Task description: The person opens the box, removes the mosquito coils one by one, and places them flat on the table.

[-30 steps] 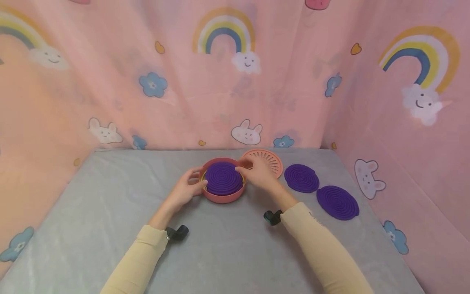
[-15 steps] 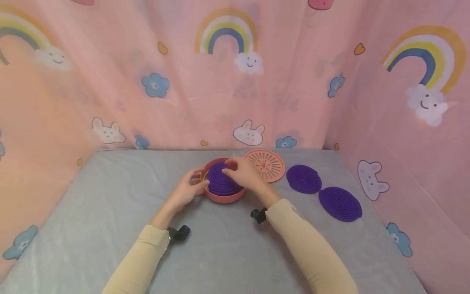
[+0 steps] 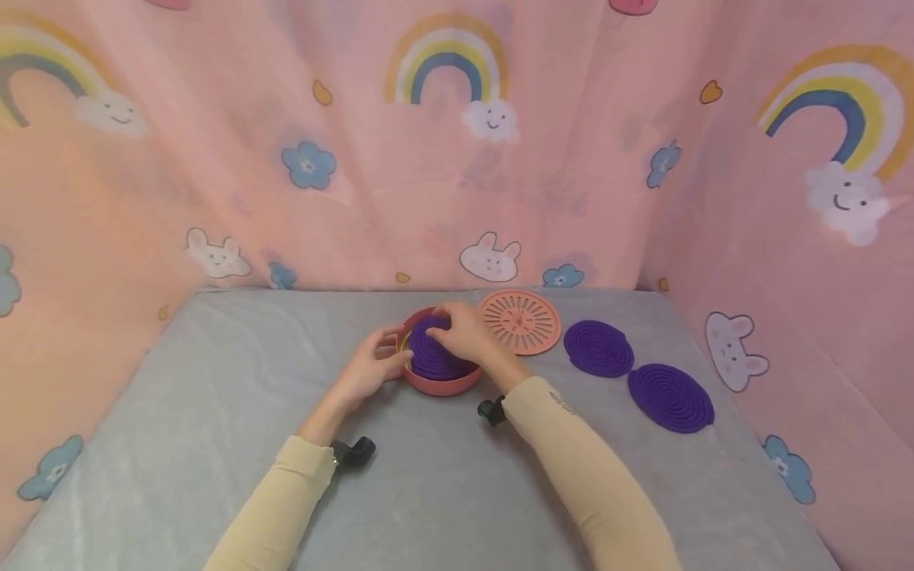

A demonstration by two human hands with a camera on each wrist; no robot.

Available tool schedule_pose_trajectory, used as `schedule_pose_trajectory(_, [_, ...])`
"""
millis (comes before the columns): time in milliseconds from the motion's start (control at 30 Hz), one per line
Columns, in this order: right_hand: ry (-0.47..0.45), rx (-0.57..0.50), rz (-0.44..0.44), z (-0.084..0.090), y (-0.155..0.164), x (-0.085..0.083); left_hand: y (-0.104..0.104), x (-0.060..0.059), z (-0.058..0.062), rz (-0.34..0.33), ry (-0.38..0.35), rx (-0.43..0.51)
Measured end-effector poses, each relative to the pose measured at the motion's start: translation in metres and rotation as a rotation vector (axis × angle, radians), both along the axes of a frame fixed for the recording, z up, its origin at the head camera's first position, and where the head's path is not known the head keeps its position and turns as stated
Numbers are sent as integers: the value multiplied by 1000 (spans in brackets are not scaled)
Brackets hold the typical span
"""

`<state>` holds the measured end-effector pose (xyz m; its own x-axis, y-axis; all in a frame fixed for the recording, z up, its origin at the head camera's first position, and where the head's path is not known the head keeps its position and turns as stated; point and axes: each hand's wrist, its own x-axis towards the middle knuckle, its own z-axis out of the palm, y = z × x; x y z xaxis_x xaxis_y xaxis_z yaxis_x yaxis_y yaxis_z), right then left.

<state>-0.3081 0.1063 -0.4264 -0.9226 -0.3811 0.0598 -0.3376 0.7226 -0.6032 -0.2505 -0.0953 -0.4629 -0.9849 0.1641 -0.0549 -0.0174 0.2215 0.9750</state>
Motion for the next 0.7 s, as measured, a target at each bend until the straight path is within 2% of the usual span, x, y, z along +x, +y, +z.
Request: schedule_pose_trajectory(700, [-18,13,16,-2,1,1,1,1,0,1,2,-8])
